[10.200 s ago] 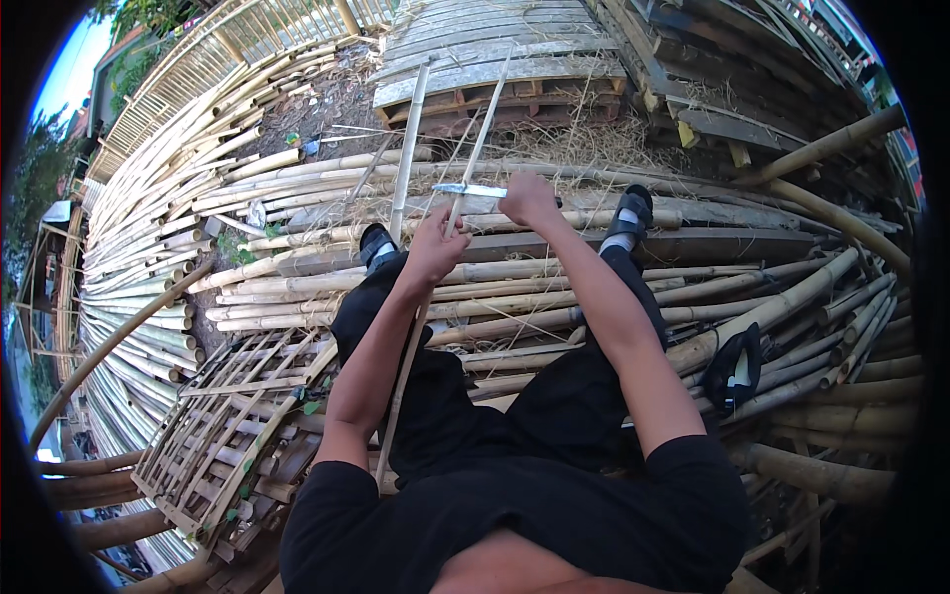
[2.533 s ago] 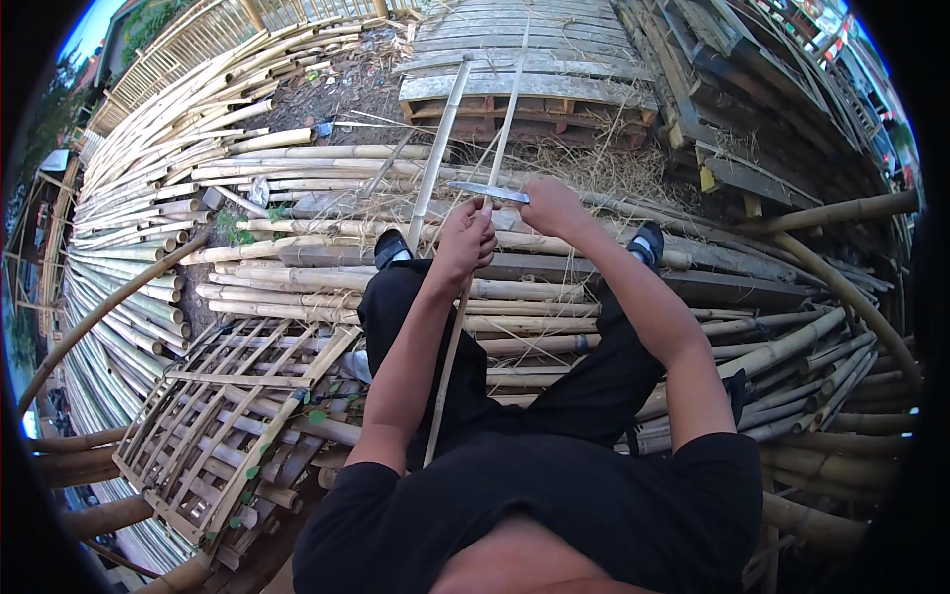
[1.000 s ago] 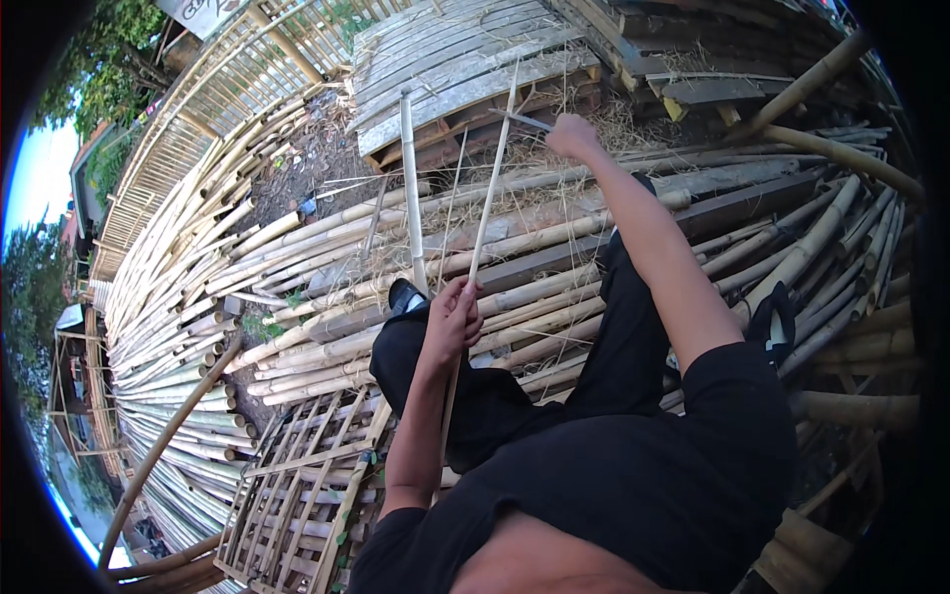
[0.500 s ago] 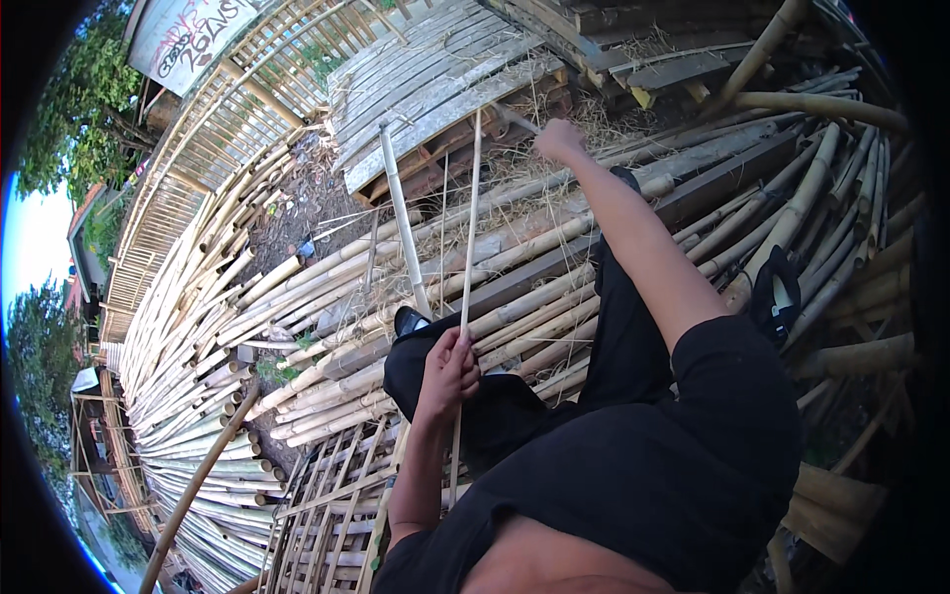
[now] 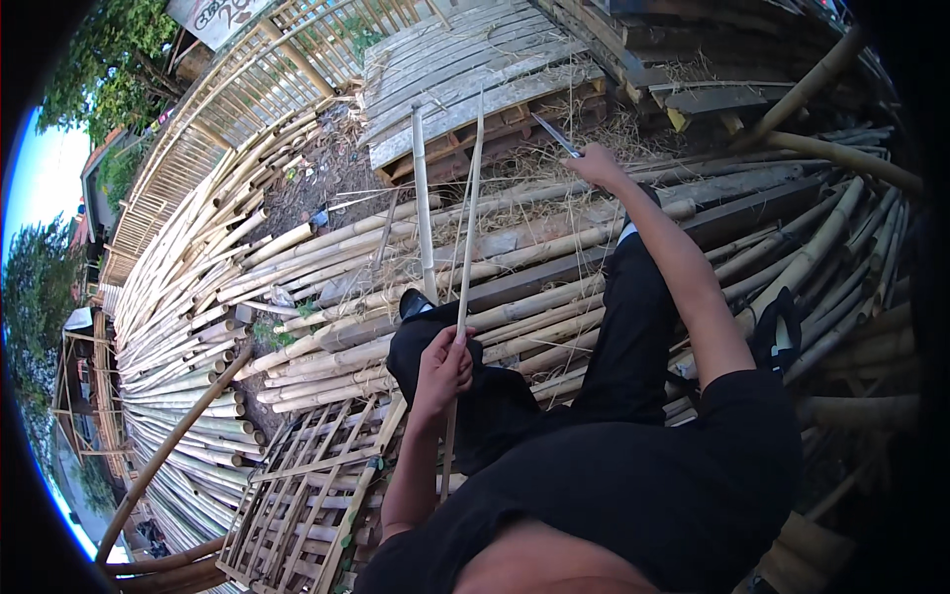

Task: The person shaves thin strips of bamboo using a knife while sitting on a pile of bamboo poles.

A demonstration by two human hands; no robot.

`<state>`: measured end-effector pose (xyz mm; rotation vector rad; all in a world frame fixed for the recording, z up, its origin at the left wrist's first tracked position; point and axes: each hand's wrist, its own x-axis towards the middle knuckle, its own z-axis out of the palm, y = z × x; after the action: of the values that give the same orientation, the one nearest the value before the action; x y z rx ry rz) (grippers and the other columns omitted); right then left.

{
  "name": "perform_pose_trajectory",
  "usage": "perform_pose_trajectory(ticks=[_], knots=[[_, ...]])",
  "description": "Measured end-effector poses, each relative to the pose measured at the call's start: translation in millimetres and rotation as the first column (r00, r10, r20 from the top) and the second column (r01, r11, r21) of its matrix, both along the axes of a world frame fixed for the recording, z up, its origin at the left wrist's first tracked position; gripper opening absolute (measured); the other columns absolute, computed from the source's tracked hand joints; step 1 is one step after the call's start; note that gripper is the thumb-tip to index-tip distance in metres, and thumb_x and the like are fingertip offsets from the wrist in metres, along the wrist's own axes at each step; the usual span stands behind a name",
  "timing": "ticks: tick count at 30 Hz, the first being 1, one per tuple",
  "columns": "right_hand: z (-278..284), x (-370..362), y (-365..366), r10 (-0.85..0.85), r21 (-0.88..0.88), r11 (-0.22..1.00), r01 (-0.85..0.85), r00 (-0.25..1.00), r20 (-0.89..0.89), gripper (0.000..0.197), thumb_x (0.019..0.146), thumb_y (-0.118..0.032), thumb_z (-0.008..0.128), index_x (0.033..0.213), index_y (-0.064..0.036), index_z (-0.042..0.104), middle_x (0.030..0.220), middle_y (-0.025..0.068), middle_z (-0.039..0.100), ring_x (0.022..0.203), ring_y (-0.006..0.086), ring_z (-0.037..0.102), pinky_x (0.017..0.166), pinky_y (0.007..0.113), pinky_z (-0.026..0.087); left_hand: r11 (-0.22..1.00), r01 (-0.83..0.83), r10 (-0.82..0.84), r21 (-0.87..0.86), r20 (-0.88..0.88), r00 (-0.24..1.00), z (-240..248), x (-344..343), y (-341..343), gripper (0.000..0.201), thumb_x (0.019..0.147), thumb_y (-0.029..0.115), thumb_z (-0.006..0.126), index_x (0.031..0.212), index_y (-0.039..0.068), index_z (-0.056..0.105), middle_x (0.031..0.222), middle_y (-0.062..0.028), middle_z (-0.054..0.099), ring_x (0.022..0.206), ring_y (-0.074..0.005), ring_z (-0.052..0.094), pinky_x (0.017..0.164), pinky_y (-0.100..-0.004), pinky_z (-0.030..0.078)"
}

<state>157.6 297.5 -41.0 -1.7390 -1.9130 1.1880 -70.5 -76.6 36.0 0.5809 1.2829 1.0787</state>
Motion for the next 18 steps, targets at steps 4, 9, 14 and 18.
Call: perform_pose_trajectory(ticks=[4, 9, 14, 18], knots=[[19, -12, -15, -0.012, -0.083, 0.996, -0.023, 0.916, -0.401, 0.030, 0.083, -0.030, 0.065, 0.075, -0.0018, 0.063, 0.054, 0.0010, 0.050, 0.042, 0.0101, 0.047, 0.041, 0.028, 0.038, 1.000, -0.003, 0.003, 0.023, 0.008, 1.000, -1, -1, 6, 0.025, 0.099, 0.018, 0.043, 0.119, 0.005, 0.049, 0.061, 0.0046, 0.035, 0.043, -0.0017, 0.028, 0.038, -0.0170, 0.025], [94, -49, -68, 0.118, -0.189, 0.955, -0.230, 0.875, -0.469, 0.032, 0.084, -0.036, 0.065, 0.076, -0.0051, 0.062, 0.052, -0.0026, 0.044, 0.041, 0.0071, 0.041, 0.039, 0.025, 0.034, 0.998, 0.002, 0.004, 0.067, -0.090, 0.996, 12, 2, 18, 0.026, 0.099, 0.016, 0.042, 0.122, 0.006, 0.048, 0.063, 0.0034, 0.041, 0.042, -0.0022, 0.034, 0.037, -0.0178, 0.032], [94, -82, -98, 0.217, 0.468, 0.878, -0.102, 0.956, -0.199, 0.042, 0.082, -0.046, 0.065, 0.073, -0.0050, 0.062, 0.056, 0.0018, 0.055, 0.042, 0.0076, 0.046, 0.039, 0.023, 0.033, 0.995, 0.044, -0.015, 0.094, -0.292, 0.956, 21, -1, 33, 0.030, 0.098, 0.019, 0.047, 0.125, 0.007, 0.051, 0.064, 0.0036, 0.047, 0.041, -0.0012, 0.037, 0.036, -0.0169, 0.031], [115, -88, -110, 0.030, -0.058, 0.996, -0.067, 0.871, -0.491, 0.044, 0.081, -0.047, 0.067, 0.072, -0.0040, 0.064, 0.059, 0.0028, 0.060, 0.039, 0.0063, 0.043, 0.038, 0.024, 0.030, 0.982, 0.136, -0.046, 0.128, -0.541, 0.840, 19, -14, 36, 0.033, 0.096, 0.022, 0.050, 0.124, 0.005, 0.052, 0.067, 0.0028, 0.051, 0.044, -0.0024, 0.042, 0.038, -0.0180, 0.034]])
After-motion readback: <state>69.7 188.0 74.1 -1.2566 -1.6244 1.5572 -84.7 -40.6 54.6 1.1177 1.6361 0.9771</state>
